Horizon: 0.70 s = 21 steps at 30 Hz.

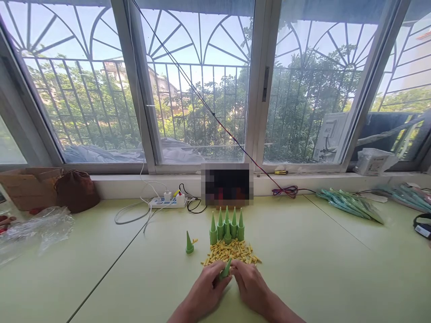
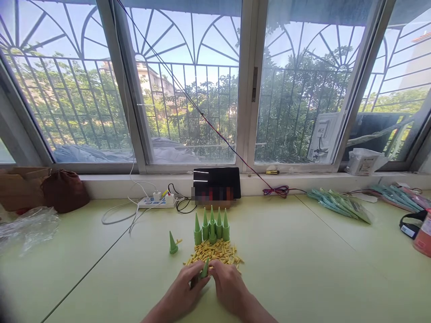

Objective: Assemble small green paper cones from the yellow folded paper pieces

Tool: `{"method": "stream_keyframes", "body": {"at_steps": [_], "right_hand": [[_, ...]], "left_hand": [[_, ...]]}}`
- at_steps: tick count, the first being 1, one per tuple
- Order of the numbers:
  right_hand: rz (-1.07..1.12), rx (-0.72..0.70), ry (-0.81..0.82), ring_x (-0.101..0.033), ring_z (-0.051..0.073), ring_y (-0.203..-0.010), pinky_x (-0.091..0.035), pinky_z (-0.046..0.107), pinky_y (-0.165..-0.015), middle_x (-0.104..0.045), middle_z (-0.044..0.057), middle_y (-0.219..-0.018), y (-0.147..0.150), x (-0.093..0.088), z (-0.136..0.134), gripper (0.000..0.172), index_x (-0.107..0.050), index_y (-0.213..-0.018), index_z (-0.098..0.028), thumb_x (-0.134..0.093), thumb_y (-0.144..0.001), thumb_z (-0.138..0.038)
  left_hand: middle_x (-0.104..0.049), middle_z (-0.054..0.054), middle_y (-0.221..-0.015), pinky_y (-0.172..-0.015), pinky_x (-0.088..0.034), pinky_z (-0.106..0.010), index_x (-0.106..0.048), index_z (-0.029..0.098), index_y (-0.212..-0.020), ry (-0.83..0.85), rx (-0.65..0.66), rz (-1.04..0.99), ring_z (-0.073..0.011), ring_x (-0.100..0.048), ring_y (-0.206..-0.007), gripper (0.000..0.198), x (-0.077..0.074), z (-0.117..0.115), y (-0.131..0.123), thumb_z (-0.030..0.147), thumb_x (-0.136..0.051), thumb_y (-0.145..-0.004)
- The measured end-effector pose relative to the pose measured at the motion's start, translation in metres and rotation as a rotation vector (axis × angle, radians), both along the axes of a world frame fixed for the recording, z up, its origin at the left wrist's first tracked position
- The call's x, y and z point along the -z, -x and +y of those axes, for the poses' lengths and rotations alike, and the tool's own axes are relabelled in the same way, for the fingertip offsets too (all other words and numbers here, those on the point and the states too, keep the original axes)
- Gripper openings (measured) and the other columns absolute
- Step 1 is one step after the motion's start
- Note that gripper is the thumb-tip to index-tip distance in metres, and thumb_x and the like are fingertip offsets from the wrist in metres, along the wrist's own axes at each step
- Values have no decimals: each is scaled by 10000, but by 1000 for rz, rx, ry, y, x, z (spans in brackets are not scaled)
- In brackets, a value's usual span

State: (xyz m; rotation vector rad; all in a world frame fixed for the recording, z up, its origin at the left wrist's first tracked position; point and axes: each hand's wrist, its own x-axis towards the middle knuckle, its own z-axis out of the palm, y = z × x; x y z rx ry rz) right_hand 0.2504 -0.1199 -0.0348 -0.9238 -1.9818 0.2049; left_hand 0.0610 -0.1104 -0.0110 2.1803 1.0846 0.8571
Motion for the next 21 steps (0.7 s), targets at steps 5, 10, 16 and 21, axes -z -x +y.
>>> {"method": "stream_keyframes", "body": {"at_steps": [5,10,16,21], "right_hand": [[-4,47,27,-665,170,-603,-465,246,-591,-692,9,-735,1,-1,-1,318,-551,-991,-225,-273,-1111,-323],[-10,88,39,-689,173,-632,-481,248,-608,-703,14,-755,1,-1,0,345,-558,-989,-226,-263,-1116,-351],[62,80,19,-703,179,-709,-527,259,-668,-713,36,-807,1,3,3,340,-588,-1008,-218,-308,-1113,-380],[44,39,-24,-721,207,-861,-565,298,-755,-726,79,-976,2,2,3,271,-595,-1157,-215,-363,-1101,-344]], "left_hand": [[-636,-47,-821,-715,-405,-279,-616,208,-810,-25,20,-10,-195,-544,-771,193,-1,-3,0,307,-571,-969],[-668,-65,-882,-759,-425,-286,-653,215,-852,-30,42,-62,-207,-568,-819,192,-1,-5,-2,327,-559,-976],[-435,25,-623,-546,-287,-247,-614,172,-727,91,-53,-195,-127,-371,-583,366,1,3,-7,479,-626,-925],[-398,54,-582,-459,-228,-214,-689,138,-876,268,-25,-368,-82,-298,-489,445,2,9,-7,578,-631,-901]]}}
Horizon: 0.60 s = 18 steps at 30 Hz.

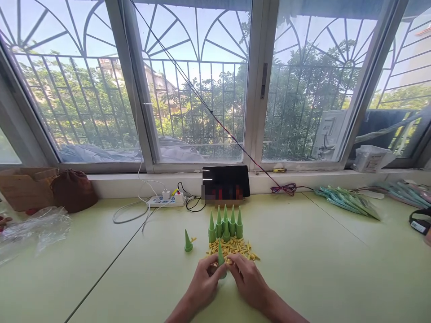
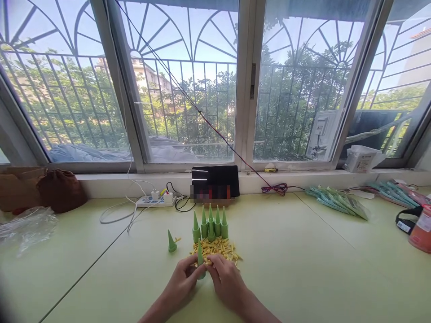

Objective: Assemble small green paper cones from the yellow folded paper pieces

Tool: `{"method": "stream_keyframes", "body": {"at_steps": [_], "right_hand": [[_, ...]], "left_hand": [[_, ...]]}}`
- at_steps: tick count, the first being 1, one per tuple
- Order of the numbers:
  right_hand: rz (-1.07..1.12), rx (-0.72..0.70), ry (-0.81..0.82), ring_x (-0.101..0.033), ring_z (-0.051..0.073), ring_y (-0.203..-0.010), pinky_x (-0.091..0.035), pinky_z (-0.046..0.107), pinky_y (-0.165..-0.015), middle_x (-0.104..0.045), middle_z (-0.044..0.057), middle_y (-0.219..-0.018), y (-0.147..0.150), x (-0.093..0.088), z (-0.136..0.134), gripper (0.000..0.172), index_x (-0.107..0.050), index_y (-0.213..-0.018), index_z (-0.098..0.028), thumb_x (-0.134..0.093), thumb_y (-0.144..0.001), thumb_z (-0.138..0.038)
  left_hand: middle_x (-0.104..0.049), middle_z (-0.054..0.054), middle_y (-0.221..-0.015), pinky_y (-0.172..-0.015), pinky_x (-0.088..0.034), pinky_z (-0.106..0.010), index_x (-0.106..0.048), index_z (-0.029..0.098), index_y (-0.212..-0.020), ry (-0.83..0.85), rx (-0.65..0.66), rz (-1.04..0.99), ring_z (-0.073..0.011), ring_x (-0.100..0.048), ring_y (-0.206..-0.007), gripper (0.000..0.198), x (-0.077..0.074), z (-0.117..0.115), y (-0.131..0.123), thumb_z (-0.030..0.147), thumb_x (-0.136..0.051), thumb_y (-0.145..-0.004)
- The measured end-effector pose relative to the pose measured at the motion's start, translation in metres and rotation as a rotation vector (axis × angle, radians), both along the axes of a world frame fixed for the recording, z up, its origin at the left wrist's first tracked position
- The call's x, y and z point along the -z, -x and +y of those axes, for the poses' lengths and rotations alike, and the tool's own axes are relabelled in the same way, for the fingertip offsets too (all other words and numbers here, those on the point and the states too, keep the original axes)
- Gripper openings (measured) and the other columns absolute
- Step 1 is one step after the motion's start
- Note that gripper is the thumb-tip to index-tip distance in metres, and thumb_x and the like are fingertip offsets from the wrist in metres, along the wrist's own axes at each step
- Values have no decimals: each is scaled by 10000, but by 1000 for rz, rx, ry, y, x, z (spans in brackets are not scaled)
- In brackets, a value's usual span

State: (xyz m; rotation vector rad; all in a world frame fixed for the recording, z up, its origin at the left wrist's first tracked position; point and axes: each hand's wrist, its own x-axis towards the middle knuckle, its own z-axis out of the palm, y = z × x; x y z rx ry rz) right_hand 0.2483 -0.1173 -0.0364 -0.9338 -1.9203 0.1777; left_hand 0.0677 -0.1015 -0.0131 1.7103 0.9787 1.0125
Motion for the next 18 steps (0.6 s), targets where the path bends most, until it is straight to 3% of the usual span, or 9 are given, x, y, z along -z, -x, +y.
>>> {"method": "stream_keyframes", "body": {"at_steps": [7,13,18], "right_hand": [[-50,9,-68,-728,213,-913,-593,296,-731,-723,89,-1046,0,-3,0,249,-586,-1256,-222,-412,-1079,-233],[-61,16,-74,-721,196,-832,-572,269,-686,-714,73,-964,0,-2,0,238,-627,-1187,-219,-413,-1088,-250],[-88,11,-58,-693,182,-781,-525,252,-657,-690,54,-903,0,0,0,280,-631,-1136,-214,-365,-1110,-296]], "left_hand": [[-554,-3,-651,-469,-296,-205,-714,138,-833,46,-6,-72,-102,-392,-545,520,-12,-4,-1,656,-693,-808],[-484,22,-614,-458,-244,-204,-686,137,-773,54,9,-48,-87,-340,-524,527,-9,-2,1,662,-697,-802],[-426,35,-631,-469,-200,-217,-685,125,-830,-3,53,34,-83,-304,-533,469,-7,-1,3,588,-642,-890]]}}
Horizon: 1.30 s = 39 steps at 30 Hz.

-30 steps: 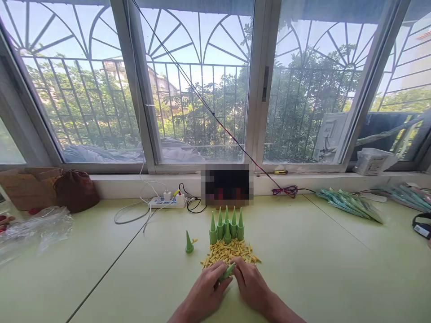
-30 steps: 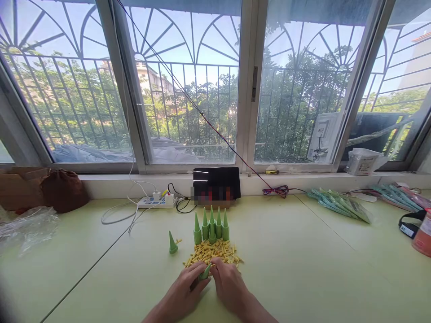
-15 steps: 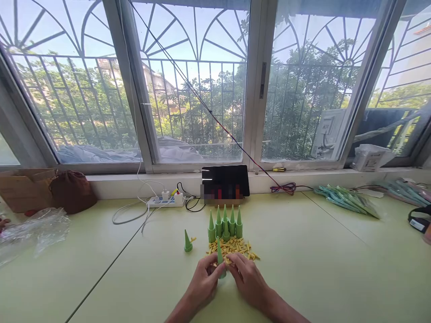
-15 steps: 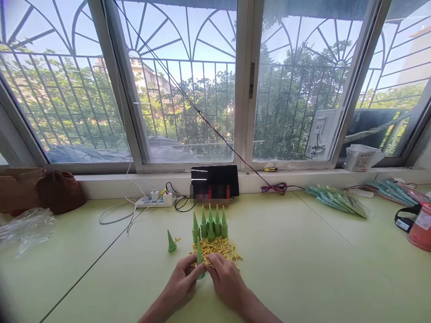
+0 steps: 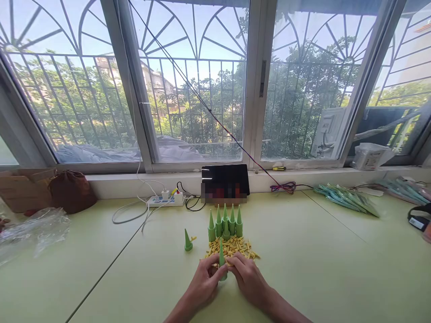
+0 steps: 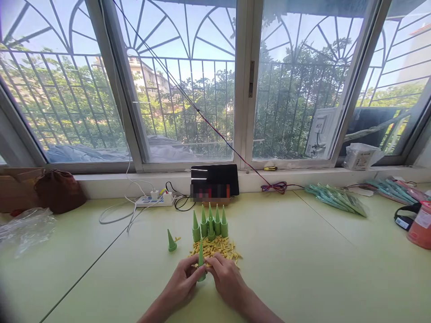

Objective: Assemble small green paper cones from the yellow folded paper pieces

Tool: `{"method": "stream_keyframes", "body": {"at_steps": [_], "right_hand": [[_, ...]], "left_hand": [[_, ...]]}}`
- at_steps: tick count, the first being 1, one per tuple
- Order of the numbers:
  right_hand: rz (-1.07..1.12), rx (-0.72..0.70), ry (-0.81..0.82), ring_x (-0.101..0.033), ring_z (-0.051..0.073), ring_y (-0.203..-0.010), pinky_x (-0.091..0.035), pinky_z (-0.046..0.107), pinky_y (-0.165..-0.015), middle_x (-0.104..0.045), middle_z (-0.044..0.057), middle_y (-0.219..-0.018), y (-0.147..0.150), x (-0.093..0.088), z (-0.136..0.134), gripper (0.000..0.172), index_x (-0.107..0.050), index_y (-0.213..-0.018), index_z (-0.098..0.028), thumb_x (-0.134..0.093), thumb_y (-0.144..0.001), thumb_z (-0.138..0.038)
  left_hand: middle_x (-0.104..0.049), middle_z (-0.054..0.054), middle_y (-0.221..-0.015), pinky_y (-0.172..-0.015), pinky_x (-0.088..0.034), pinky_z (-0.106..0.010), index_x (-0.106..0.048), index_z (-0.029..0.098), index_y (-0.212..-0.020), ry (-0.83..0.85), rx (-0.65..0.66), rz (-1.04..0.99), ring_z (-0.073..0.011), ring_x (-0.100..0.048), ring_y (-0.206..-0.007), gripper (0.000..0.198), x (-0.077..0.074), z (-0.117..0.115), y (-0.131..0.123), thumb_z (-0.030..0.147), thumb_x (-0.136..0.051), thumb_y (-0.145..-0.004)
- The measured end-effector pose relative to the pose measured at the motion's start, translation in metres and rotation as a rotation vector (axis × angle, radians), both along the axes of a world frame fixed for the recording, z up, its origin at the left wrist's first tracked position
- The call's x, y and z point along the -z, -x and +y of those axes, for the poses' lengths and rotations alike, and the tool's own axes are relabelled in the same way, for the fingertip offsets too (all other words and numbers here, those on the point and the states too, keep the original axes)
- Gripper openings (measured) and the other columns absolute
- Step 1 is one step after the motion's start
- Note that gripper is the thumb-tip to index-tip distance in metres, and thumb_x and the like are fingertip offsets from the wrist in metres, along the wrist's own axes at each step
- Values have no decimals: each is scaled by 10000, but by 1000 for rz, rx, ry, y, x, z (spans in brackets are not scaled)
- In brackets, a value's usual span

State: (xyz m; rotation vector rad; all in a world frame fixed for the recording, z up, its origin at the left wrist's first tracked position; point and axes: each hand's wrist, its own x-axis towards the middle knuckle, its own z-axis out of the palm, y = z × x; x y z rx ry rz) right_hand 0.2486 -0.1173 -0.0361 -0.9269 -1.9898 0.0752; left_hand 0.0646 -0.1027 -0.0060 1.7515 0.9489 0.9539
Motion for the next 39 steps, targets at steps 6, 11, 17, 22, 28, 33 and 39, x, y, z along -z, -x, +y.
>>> {"method": "stream_keyframes", "body": {"at_steps": [6,11,17,22,28,33,39], "right_hand": [[-40,-5,9,-650,176,-708,-471,254,-627,-657,39,-841,-1,-1,-1,371,-598,-969,-212,-284,-1122,-337],[-73,-15,36,-628,178,-698,-429,261,-613,-639,34,-818,-2,-4,-3,429,-567,-921,-218,-223,-1127,-370],[-122,-9,65,-588,174,-646,-360,272,-578,-623,26,-788,-3,-1,-2,444,-495,-839,-226,-185,-1127,-362],[-142,-9,88,-581,180,-649,-338,275,-583,-627,29,-779,-4,0,-2,429,-451,-820,-234,-170,-1122,-352],[-134,-4,89,-565,174,-621,-333,276,-584,-609,17,-717,-5,1,-2,452,-413,-789,-239,-140,-1122,-377],[-103,4,112,-544,162,-593,-331,273,-572,-598,3,-685,-4,5,1,473,-414,-761,-236,-155,-1126,-390],[-5,11,116,-575,169,-651,-398,268,-606,-607,18,-742,-2,5,3,449,-488,-791,-228,-221,-1122,-371]], "left_hand": [[-335,60,-609,-501,-201,-234,-669,140,-863,-64,28,86,-93,-283,-537,410,-2,-3,1,537,-599,-941],[-360,46,-646,-566,-268,-242,-615,167,-796,-148,-25,188,-121,-330,-600,364,4,-3,5,497,-601,-949],[-382,38,-661,-618,-290,-255,-435,195,-687,-238,-40,286,-137,-342,-645,384,0,-5,5,414,-584,-964],[-462,14,-720,-647,-316,-258,-418,196,-695,-263,-27,316,-145,-398,-681,377,-2,-6,3,389,-568,-981],[-480,4,-745,-643,-321,-257,-445,193,-710,-263,4,324,-147,-419,-693,329,-3,-5,2,336,-561,-984],[-468,14,-714,-633,-324,-250,-496,186,-709,-263,-17,278,-140,-413,-678,285,1,-4,2,289,-582,-960],[-383,46,-632,-522,-268,-227,-587,162,-753,-119,-24,109,-104,-342,-571,342,1,-2,-4,441,-609,-949]]}}
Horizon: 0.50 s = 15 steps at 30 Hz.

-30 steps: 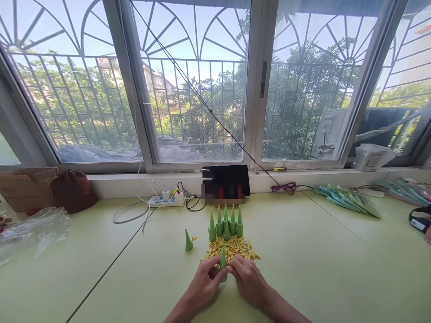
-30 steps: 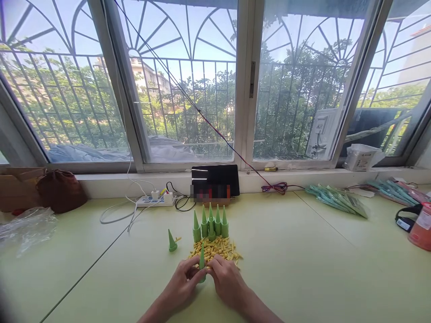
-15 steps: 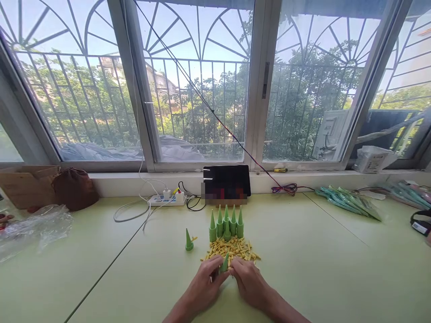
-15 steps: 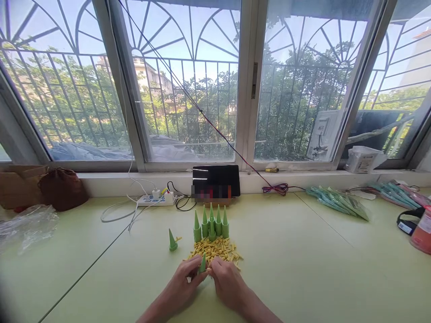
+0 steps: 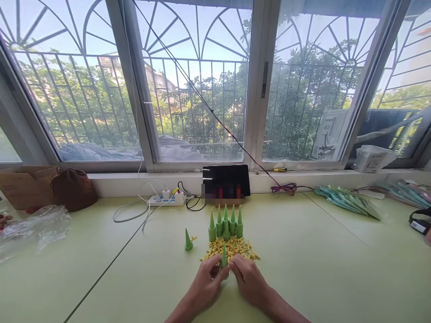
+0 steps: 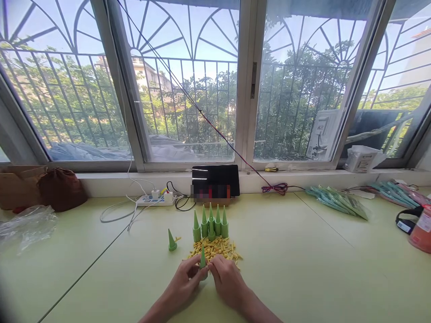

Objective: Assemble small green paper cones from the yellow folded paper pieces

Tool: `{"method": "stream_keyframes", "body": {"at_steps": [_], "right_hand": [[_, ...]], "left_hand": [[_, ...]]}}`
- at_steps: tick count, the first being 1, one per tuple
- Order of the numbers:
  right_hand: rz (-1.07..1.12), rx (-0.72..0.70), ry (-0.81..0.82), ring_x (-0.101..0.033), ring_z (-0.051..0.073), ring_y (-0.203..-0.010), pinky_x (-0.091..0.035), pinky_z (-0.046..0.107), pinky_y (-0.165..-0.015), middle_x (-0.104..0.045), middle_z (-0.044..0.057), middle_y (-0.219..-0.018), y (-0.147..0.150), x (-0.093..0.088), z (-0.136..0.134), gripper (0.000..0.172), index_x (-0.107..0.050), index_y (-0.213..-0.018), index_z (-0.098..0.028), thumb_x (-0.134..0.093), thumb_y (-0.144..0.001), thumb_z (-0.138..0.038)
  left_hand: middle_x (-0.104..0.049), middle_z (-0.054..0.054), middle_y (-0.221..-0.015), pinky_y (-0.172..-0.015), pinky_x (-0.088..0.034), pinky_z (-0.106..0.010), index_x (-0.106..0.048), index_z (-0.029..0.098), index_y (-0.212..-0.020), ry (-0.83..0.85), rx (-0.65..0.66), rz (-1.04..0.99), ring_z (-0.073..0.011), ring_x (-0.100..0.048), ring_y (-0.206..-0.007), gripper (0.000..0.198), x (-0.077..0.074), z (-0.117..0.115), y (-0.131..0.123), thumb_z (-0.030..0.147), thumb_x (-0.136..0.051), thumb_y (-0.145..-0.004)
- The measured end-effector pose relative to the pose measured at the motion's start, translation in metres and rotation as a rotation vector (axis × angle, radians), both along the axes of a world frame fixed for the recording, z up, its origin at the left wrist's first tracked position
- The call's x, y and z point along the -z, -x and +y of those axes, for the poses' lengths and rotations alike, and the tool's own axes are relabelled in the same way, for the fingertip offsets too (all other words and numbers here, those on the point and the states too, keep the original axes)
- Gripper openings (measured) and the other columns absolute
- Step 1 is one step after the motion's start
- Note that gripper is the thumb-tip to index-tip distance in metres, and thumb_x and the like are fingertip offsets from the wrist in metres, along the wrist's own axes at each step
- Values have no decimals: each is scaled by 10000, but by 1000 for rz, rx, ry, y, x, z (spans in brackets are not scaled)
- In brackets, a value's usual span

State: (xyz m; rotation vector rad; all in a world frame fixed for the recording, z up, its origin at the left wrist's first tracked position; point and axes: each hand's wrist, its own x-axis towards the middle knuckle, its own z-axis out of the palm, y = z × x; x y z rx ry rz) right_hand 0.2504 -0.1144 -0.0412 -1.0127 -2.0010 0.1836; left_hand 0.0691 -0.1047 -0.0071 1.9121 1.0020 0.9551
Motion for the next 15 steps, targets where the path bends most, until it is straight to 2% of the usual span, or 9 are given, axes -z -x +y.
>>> {"method": "stream_keyframes", "body": {"at_steps": [4,7,9,15], "right_hand": [[102,-49,3,-639,187,-777,-476,275,-692,-658,44,-889,1,-5,-2,273,-574,-1006,-225,-330,-1104,-301],[125,-65,-3,-661,199,-833,-505,284,-727,-673,54,-974,1,-7,-3,194,-570,-1144,-239,-387,-1079,-246],[127,-58,3,-665,200,-831,-511,285,-729,-675,50,-975,1,-7,-3,175,-571,-1151,-244,-420,-1063,-229],[109,-49,-15,-656,190,-780,-480,264,-688,-678,31,-879,0,-1,1,160,-591,-986,-232,-449,-1058,-245]], "left_hand": [[-419,53,-612,-425,-261,-197,-617,152,-814,160,-3,-153,-74,-340,-480,453,-2,3,0,596,-612,-907],[-516,33,-691,-350,-305,-181,-635,147,-863,266,-34,-240,-46,-359,-408,478,0,6,1,625,-644,-867],[-538,25,-729,-321,-331,-174,-645,146,-877,301,-29,-273,-40,-385,-390,474,2,7,2,619,-662,-855],[-520,35,-686,-287,-316,-159,-646,133,-804,309,39,-243,-26,-407,-331,506,0,6,2,637,-653,-853]]}}
